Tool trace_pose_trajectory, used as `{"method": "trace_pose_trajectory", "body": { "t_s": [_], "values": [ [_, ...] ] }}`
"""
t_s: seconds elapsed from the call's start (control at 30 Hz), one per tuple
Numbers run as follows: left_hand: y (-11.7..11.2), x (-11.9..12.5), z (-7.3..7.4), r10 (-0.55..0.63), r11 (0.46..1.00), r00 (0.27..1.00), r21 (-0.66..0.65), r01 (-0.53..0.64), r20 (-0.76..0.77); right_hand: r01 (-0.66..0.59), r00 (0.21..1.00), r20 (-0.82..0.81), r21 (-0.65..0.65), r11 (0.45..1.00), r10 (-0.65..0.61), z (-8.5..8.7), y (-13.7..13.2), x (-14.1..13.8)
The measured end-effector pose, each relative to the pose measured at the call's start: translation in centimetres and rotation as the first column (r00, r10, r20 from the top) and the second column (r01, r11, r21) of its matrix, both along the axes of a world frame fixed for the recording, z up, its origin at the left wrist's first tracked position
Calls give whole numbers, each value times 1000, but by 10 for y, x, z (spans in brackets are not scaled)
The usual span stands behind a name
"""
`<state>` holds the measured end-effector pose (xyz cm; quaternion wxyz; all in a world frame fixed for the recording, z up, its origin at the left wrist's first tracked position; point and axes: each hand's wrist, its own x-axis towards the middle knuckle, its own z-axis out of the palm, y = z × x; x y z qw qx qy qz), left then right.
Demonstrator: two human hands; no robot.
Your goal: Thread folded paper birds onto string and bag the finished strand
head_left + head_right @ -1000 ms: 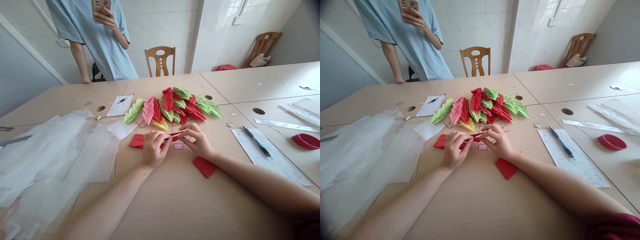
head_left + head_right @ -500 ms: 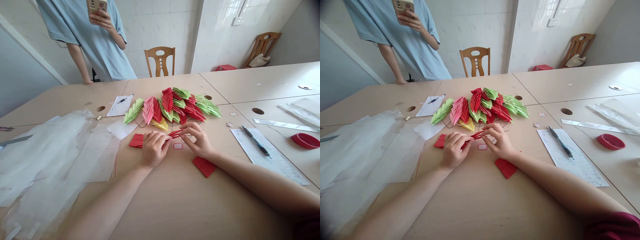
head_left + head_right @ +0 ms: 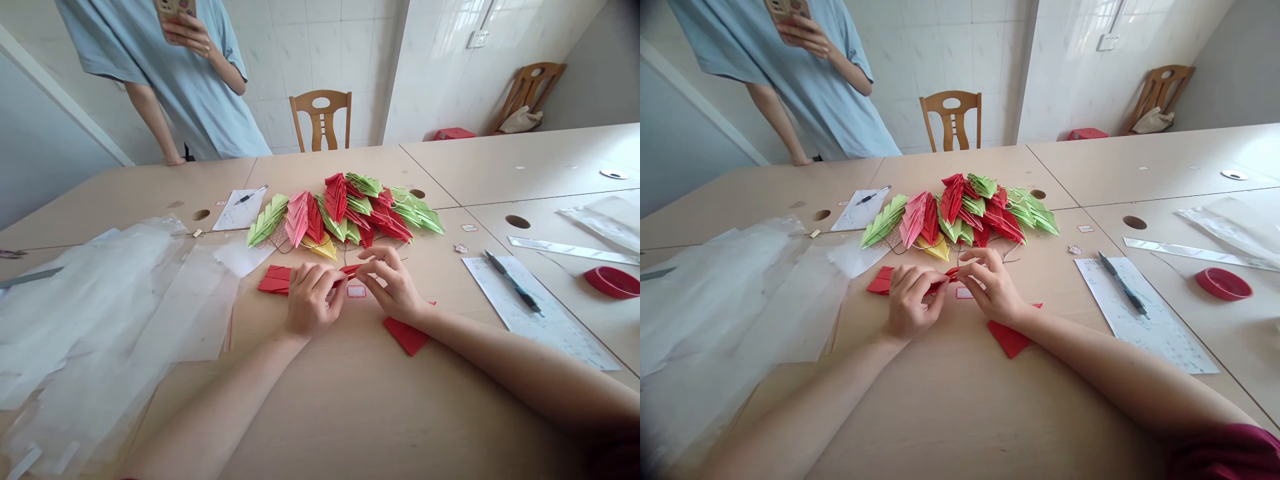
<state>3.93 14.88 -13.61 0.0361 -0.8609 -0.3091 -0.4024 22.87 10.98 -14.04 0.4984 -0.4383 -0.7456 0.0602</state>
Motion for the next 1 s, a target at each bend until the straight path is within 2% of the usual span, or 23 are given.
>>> {"method": "trace_pose_trajectory", "body": {
  "t_s": [0.23, 0.43, 0.53, 0.7, 0.87, 1.0],
  "values": [
    [11, -4, 1, 55, 996, 997, -77, -51, 48, 105, 991, -87, -7, 994, -106, -4, 7, 9],
    [11, -4, 0, 8, 984, 993, -180, 14, 118, 160, 971, -182, 29, 987, -152, -2, 12, 13],
    [16, -5, -3, 13, 985, 996, -171, 2, 86, 132, 975, -183, 26, 991, -125, -1, 12, 14],
    [25, -8, -9, 19, 981, 993, -195, 3, 113, 44, 984, -168, -62, 997, -54, 3, 13, 23],
    [27, -10, -12, 6, 975, 990, -220, 25, 138, -42, 971, -240, -111, 993, 14, 5, 20, 33],
    [28, -10, -12, -15, 965, 983, -254, 62, 182, -42, 942, -336, -70, 997, 16, 3, 22, 33]
  ]
}}
